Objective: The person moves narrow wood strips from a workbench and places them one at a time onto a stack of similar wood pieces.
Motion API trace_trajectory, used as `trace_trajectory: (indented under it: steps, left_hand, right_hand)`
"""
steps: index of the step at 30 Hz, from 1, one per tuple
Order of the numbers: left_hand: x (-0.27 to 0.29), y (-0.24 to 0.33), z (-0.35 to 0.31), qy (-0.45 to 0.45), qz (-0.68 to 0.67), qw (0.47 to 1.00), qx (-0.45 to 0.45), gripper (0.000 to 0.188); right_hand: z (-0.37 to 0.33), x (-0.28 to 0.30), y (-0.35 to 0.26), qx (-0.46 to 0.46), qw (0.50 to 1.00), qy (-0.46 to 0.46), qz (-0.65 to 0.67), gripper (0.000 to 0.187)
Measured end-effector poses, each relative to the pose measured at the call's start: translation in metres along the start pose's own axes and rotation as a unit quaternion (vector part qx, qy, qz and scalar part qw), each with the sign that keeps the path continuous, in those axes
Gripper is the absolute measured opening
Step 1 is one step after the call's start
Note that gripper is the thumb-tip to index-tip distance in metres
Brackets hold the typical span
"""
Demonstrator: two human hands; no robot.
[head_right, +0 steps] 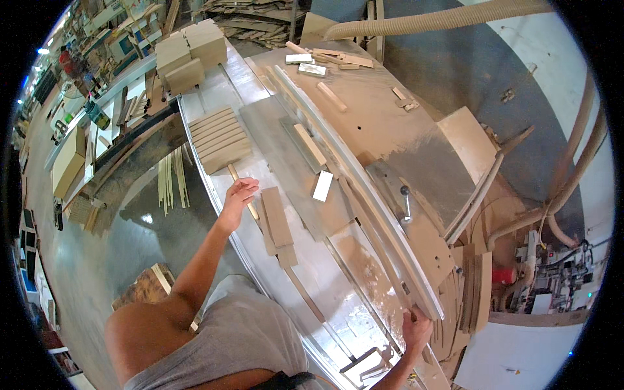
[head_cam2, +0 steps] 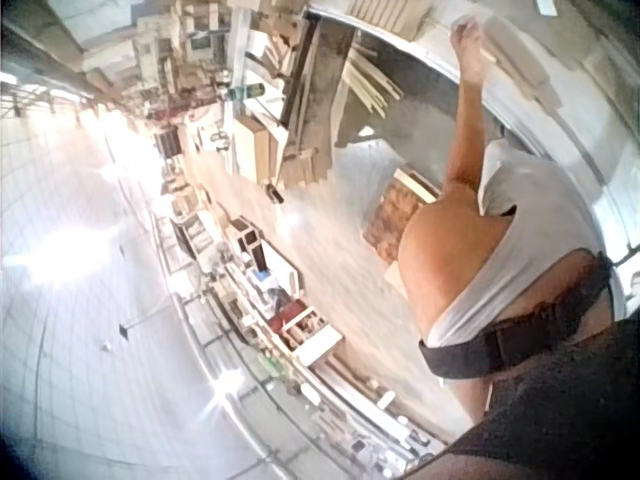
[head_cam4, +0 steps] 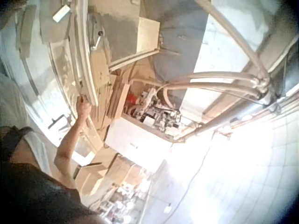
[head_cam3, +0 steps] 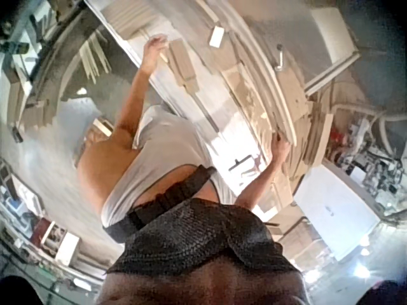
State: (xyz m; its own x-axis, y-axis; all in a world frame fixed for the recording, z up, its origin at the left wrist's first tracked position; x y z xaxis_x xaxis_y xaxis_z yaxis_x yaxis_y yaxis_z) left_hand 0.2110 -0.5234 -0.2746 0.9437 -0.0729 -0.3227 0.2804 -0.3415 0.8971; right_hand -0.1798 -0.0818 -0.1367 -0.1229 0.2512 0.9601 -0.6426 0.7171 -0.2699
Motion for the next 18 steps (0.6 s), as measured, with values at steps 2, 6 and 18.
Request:
trace_trajectory:
  steps: [2, 6, 18]
  left_hand:
    - [0.003, 0.003, 0.008, 0.004, -0.002, 1.0, 0.003, 0.022]
    - [-0.003, 0.004, 0.034, -0.034, 0.019, 0.999, -0.037, 0.025]
    - [-0.058, 0.031, 0.146, -0.04, 0.003, 0.996, -0.085, 0.026]
  right_hand:
    - [0.017, -0.003, -0.021, 0.0, 1.0, -0.013, 0.002, 0.02]
    - [0.048, -0.011, -0.041, 0.011, 0.999, -0.019, 0.032, 0.021]
    - [0.168, -0.044, -0.18, 0.093, 0.995, -0.033, -0.007, 0.017]
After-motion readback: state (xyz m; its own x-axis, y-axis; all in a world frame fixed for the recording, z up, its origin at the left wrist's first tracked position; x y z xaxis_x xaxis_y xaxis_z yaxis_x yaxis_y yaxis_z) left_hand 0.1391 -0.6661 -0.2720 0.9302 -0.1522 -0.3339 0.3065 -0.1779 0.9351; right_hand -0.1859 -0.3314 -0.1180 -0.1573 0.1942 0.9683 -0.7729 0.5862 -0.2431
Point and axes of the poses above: each hand's wrist, its own z-axis towards the middle knuckle, its own x-axis out of the back of the hand, y = z × x, the point moved 7 cm from there along z, towards the middle knuckle, and after that the axes turned 6 degrees about y, right-handed, at the moved point
